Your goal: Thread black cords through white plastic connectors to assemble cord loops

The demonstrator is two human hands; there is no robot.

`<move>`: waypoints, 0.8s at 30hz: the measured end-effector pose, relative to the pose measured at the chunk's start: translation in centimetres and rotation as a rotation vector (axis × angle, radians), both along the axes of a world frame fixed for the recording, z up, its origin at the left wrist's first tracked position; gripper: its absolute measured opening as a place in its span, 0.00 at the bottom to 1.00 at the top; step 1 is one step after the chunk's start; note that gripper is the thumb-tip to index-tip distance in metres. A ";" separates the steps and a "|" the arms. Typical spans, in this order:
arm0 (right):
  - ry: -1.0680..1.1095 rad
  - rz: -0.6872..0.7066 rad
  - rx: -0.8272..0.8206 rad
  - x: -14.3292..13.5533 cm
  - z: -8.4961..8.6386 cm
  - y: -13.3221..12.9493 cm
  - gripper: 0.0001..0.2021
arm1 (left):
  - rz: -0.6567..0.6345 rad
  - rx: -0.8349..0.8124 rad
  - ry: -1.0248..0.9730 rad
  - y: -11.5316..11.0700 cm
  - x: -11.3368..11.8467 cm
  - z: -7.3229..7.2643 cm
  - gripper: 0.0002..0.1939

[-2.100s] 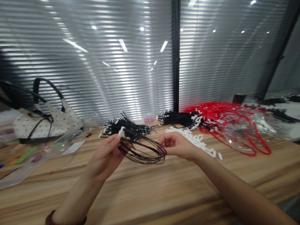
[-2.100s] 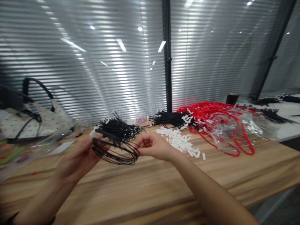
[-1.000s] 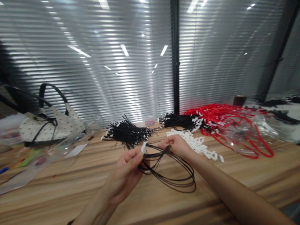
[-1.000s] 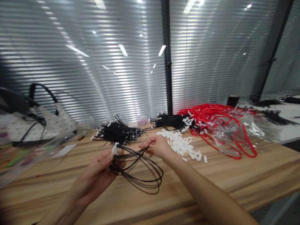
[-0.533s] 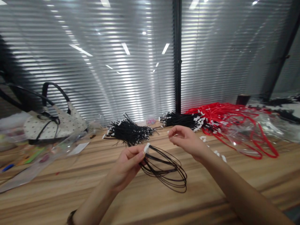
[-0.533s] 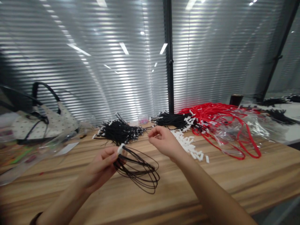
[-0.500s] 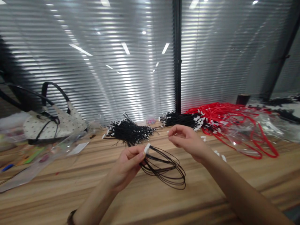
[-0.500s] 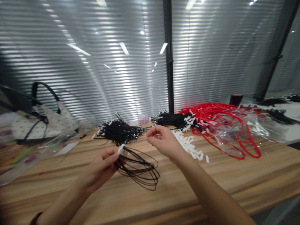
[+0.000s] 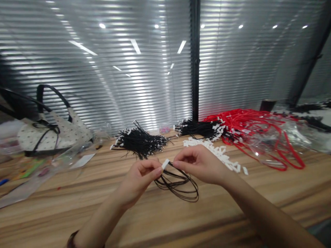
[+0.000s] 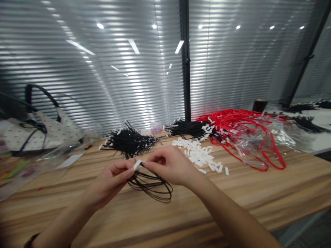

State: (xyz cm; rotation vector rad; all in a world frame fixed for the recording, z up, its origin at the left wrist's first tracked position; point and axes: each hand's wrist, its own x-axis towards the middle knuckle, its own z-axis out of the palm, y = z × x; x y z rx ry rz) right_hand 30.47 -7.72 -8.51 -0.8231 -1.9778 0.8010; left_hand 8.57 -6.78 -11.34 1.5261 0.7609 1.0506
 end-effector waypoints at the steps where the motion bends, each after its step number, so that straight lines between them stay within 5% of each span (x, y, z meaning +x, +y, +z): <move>1: -0.081 -0.031 0.145 0.1 -0.1 0.0 0.09 | 0.008 0.007 0.015 0.0 0.0 0.0 0.15; 5: -0.318 -0.071 0.522 0.3 -0.5 0.2 0.07 | 0.034 0.075 0.077 -0.1 0.0 0.4 0.13; 13: -0.399 -0.120 0.595 0.3 -0.9 0.3 0.05 | 0.068 0.099 0.104 -0.2 0.2 0.8 0.13; 17: -0.302 -0.158 0.463 0.4 -1.0 0.6 0.04 | 0.040 0.017 -0.011 -0.2 0.2 0.9 0.12; 24: 0.124 -0.090 -0.190 0.4 -0.2 1.8 0.02 | 0.232 -0.112 -0.416 0.5 -1.9 3.0 0.16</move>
